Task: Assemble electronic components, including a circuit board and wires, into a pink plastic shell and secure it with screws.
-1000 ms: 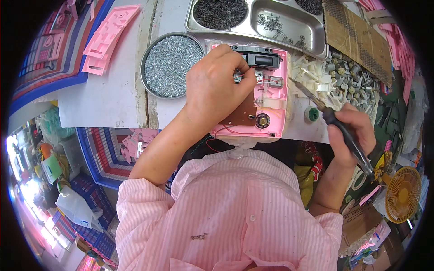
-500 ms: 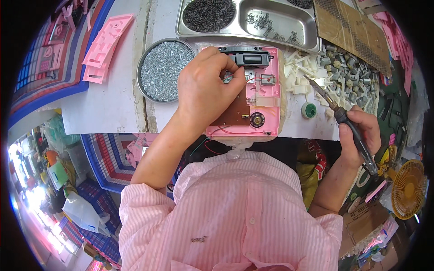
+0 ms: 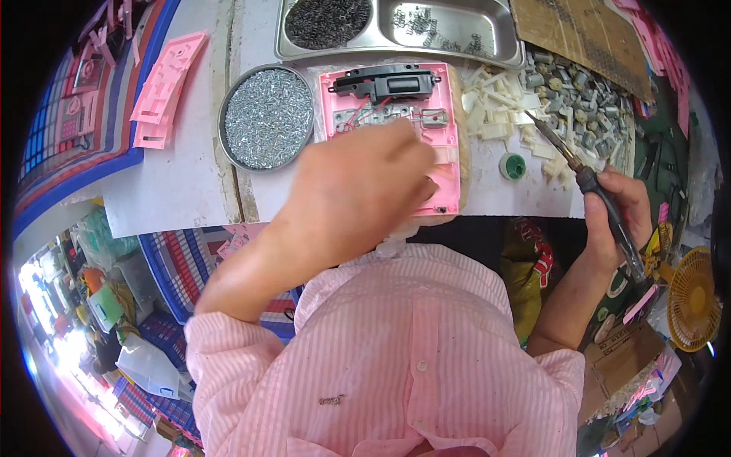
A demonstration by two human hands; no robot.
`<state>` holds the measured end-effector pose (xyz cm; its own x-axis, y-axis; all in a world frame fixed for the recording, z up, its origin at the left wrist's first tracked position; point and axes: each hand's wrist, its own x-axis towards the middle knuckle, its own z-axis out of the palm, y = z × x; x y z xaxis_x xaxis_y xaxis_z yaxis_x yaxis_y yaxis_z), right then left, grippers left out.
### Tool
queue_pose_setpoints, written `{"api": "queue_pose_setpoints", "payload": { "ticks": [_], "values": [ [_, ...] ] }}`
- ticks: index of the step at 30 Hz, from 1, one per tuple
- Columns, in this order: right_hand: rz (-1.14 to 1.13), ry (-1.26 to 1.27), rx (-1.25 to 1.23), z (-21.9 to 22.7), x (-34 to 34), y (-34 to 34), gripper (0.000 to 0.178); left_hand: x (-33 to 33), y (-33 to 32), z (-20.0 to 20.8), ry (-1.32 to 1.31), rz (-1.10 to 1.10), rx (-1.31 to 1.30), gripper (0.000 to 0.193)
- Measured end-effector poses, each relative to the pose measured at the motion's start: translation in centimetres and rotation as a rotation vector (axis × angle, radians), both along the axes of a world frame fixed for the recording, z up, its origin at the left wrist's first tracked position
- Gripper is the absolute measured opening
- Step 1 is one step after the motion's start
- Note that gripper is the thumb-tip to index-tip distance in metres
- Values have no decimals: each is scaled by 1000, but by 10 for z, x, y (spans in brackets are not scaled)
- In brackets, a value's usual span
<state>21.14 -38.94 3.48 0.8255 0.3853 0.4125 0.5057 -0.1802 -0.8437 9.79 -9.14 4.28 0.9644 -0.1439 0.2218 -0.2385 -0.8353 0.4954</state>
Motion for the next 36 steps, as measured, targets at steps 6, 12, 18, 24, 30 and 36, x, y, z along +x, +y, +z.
{"api": "queue_pose_setpoints", "payload": {
  "ticks": [6,12,18,24,30,36],
  "values": [
    [90,-8,24,14,-5,2,30,24,-19,-19,89,-383,324,11],
    [73,35,14,13,-13,-7,30,18,-36,-19,161,-332,444,10],
    [-7,64,34,6,-18,-12,30,18,1,-22,47,-254,-147,13],
    [134,277,0,-3,-30,63,42,5,8,-22,515,41,-629,7],
    [267,79,-59,-30,-39,113,61,2,9,-28,568,85,-702,7],
    [218,73,-22,-35,-45,120,62,-1,8,-29,564,105,-702,8]
  ]
}}
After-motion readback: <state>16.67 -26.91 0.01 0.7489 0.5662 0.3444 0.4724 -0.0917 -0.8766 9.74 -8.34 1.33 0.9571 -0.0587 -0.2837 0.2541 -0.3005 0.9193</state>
